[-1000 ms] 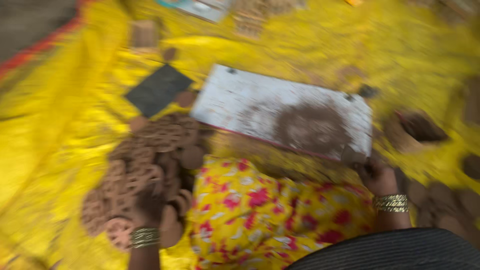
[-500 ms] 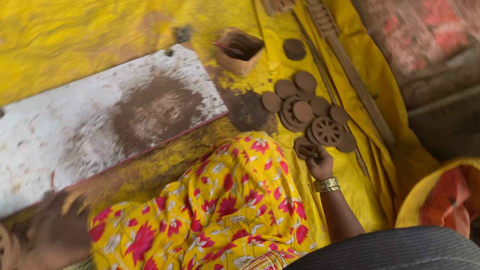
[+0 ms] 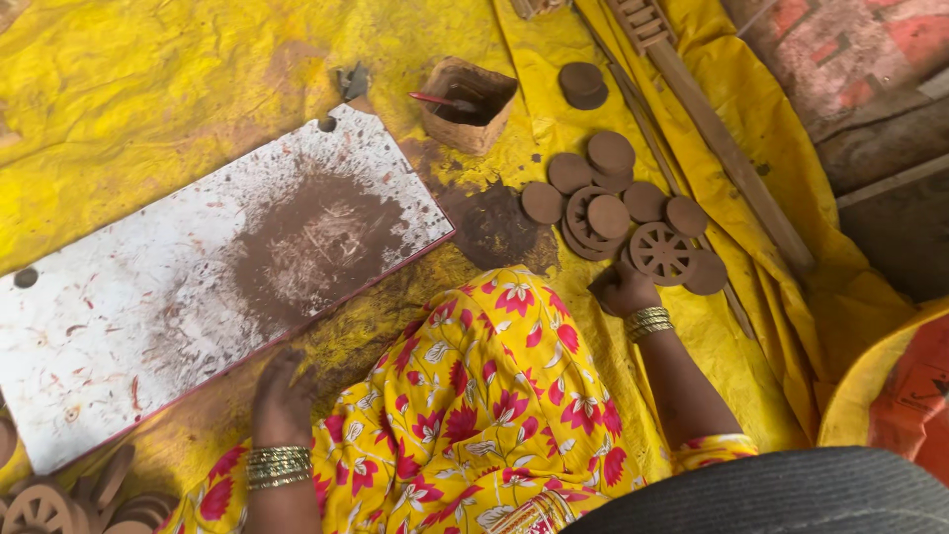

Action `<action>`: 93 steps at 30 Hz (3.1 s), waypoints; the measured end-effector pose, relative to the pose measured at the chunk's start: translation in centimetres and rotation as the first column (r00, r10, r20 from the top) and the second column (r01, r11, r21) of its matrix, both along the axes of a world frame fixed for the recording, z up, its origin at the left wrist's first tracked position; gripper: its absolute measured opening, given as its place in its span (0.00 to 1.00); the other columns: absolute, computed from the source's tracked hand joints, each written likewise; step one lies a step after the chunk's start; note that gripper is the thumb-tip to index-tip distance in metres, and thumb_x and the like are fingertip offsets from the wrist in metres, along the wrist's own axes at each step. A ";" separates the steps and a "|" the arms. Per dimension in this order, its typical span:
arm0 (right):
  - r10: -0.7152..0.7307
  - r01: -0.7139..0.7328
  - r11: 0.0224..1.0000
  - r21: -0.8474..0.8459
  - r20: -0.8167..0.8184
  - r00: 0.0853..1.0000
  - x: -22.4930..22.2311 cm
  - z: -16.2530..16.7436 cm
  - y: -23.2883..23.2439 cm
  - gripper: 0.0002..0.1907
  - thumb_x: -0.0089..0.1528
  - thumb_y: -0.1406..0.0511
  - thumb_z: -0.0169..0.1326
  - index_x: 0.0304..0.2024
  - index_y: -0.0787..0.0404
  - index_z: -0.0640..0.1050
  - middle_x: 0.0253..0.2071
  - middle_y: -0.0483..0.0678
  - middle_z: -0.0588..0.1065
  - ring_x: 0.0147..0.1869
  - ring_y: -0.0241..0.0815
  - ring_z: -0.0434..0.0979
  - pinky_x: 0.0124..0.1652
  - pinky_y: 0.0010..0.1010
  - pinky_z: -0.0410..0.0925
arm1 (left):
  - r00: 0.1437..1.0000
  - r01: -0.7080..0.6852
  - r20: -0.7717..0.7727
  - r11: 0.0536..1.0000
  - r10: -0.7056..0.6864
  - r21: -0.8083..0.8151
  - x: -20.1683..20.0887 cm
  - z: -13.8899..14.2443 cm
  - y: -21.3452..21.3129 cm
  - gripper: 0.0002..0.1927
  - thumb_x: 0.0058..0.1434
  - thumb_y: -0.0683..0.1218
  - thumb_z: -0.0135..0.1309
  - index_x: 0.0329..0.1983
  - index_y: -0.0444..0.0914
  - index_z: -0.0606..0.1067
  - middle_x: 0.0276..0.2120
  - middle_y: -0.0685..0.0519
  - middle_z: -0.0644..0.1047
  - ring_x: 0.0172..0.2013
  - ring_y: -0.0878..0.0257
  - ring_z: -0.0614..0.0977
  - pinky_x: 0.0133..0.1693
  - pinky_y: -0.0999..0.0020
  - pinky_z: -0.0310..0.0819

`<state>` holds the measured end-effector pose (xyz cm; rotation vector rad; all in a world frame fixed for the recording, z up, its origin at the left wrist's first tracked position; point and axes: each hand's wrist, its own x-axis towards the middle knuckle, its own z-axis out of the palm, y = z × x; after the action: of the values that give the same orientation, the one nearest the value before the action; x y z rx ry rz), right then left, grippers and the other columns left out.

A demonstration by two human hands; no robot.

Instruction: The person sits at a low board covered in clay dust and smooths wheel-shaped clay discs by hand, rubbing a small sanding block over their surfaces and edges. They work through the discs one at a time and place finished ones on a growing pile beside the board.

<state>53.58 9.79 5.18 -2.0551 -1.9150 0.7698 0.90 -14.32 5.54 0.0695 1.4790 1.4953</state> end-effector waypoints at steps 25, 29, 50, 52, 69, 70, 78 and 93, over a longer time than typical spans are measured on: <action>-0.096 0.118 0.992 -0.036 0.369 0.925 0.0 4.8 2.2 0.32 0.58 0.54 0.65 0.59 0.62 0.73 0.48 0.61 0.77 0.49 0.56 0.76 0.46 0.44 0.71 | 0.892 0.064 -0.453 0.985 0.014 0.158 3.6 -0.7 6.3 0.21 0.64 0.50 0.57 0.57 0.36 0.77 0.43 0.52 0.80 0.39 0.64 0.79 0.44 0.66 0.76; -0.061 0.112 0.988 -0.106 0.394 0.917 -0.8 5.9 3.8 0.29 0.60 0.55 0.65 0.57 0.64 0.75 0.44 0.60 0.77 0.45 0.53 0.77 0.44 0.42 0.71 | 0.897 0.015 -0.437 0.985 0.062 0.169 4.5 0.2 6.4 0.20 0.62 0.47 0.59 0.56 0.37 0.76 0.42 0.53 0.81 0.38 0.66 0.79 0.42 0.69 0.76; 0.664 -0.722 0.672 0.165 -0.564 0.490 -14.2 14.0 -2.2 0.18 0.55 0.67 0.62 0.47 0.65 0.78 0.37 0.48 0.82 0.35 0.35 0.87 0.30 0.31 0.80 | 0.918 0.393 -0.028 0.895 -0.396 0.211 9.0 2.2 6.5 0.35 0.62 0.61 0.53 0.71 0.49 0.63 0.58 0.56 0.74 0.49 0.63 0.80 0.45 0.62 0.79; 0.787 -0.781 0.552 0.293 -0.494 0.370 -18.3 14.2 -3.7 0.18 0.55 0.65 0.64 0.46 0.65 0.79 0.36 0.48 0.82 0.34 0.35 0.87 0.30 0.30 0.79 | 0.906 0.341 0.159 0.898 -0.393 0.278 8.6 2.0 5.9 0.38 0.58 0.65 0.51 0.71 0.55 0.58 0.58 0.60 0.73 0.49 0.61 0.80 0.47 0.59 0.79; -0.157 -0.338 0.851 -0.402 -0.809 0.566 -38.8 3.0 -1.8 0.18 0.69 0.56 0.54 0.55 0.61 0.76 0.44 0.56 0.76 0.43 0.49 0.77 0.40 0.41 0.72 | 0.826 -0.377 0.527 0.892 0.202 0.249 1.0 1.4 8.4 0.36 0.53 0.68 0.55 0.59 0.45 0.68 0.44 0.51 0.76 0.44 0.53 0.80 0.49 0.46 0.75; -0.403 -0.144 0.807 -0.573 -0.712 0.575 -38.9 2.3 -1.2 0.19 0.71 0.53 0.52 0.57 0.59 0.74 0.46 0.56 0.74 0.45 0.50 0.75 0.42 0.44 0.72 | 0.806 -0.405 0.520 0.905 0.284 0.132 0.0 1.6 9.2 0.37 0.51 0.69 0.54 0.59 0.45 0.69 0.44 0.51 0.76 0.43 0.53 0.79 0.48 0.45 0.75; 0.420 -0.497 0.824 0.272 -0.882 0.215 -38.1 -1.3 -1.4 0.14 0.66 0.71 0.57 0.54 0.66 0.75 0.62 0.57 0.75 0.62 0.50 0.78 0.57 0.39 0.74 | 0.862 -0.424 0.376 0.890 0.339 0.169 -2.5 -0.8 13.8 0.34 0.56 0.66 0.56 0.61 0.44 0.70 0.38 0.55 0.74 0.39 0.60 0.76 0.41 0.58 0.73; 0.835 -0.793 0.550 0.261 -0.145 0.531 -38.2 1.3 -6.9 0.35 0.60 0.72 0.54 0.71 0.65 0.62 0.62 0.64 0.70 0.55 0.58 0.79 0.49 0.41 0.76 | 0.806 -0.350 0.562 0.914 0.184 0.203 2.1 -4.1 11.7 0.25 0.62 0.56 0.48 0.58 0.41 0.74 0.48 0.52 0.80 0.49 0.62 0.81 0.52 0.64 0.80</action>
<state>15.42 2.87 6.49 -0.7694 -2.6439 0.9299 2.99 -2.62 1.45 -0.3719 0.8242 1.7794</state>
